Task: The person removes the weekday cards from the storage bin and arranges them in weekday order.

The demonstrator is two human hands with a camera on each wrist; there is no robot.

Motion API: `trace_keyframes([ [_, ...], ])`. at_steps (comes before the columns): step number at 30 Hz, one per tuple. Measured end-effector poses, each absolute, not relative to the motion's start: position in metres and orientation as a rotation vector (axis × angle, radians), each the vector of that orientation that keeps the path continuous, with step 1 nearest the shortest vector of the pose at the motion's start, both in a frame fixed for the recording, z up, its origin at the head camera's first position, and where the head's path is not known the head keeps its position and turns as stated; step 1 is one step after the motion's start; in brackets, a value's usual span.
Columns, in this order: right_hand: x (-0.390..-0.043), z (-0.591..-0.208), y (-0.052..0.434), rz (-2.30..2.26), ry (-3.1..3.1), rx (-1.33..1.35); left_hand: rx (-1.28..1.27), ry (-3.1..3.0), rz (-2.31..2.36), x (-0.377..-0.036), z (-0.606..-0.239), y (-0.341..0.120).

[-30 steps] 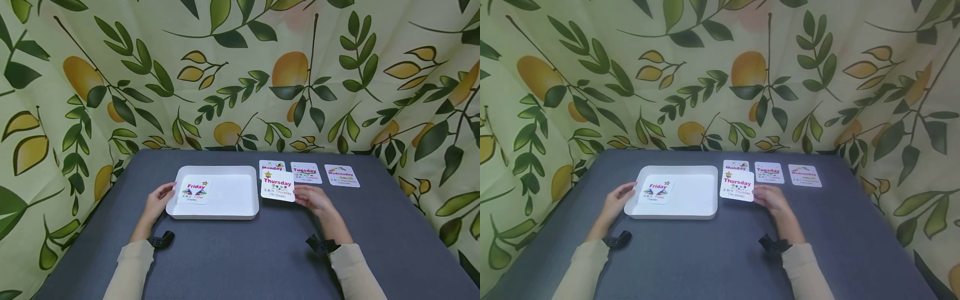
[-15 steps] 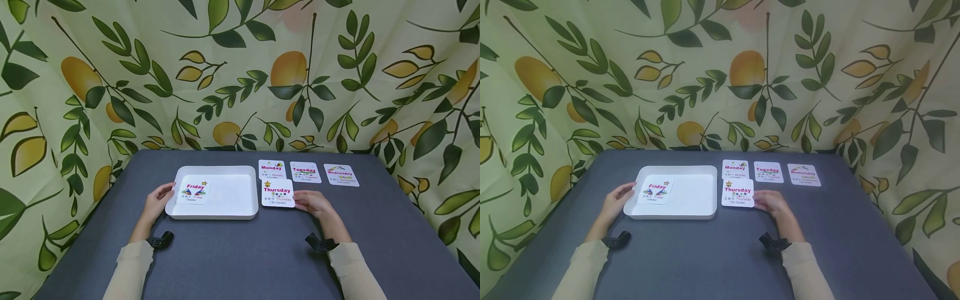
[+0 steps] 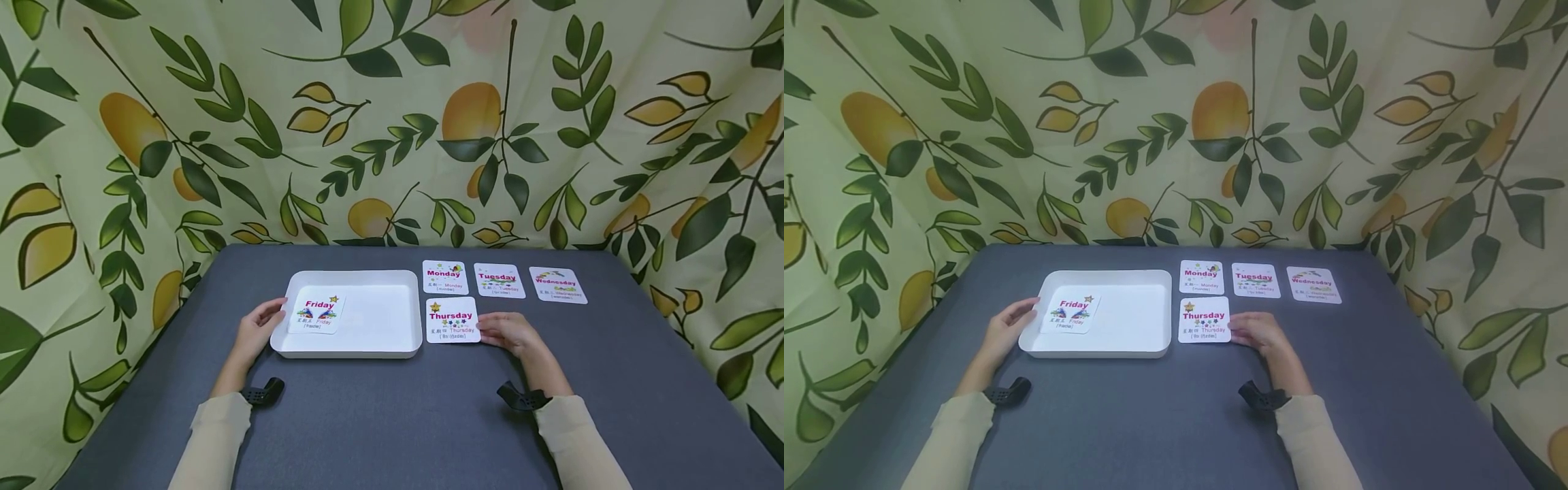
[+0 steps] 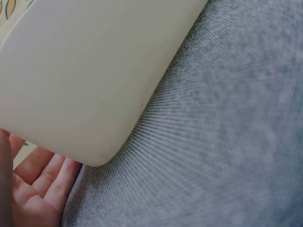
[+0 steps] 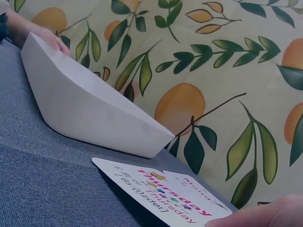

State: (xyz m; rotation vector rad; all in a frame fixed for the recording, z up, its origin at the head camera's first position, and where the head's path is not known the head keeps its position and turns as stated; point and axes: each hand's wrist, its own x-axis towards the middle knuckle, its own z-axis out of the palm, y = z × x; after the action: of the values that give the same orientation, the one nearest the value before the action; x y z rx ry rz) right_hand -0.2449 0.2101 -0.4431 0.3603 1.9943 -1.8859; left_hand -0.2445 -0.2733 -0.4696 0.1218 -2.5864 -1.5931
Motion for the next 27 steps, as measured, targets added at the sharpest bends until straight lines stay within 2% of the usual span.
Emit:
trace_keyframes([
  [13,-0.2407,-0.4396,0.2049,-1.770,2.176,0.287,0.130,-2.594,-1.597,-0.2450,-0.4687,-0.2731],
  [27,-0.2405,-0.4433,0.2014,-1.636,2.341,0.336,0.122,-2.589,-1.609,-0.2431,-0.4676,-0.2737],
])
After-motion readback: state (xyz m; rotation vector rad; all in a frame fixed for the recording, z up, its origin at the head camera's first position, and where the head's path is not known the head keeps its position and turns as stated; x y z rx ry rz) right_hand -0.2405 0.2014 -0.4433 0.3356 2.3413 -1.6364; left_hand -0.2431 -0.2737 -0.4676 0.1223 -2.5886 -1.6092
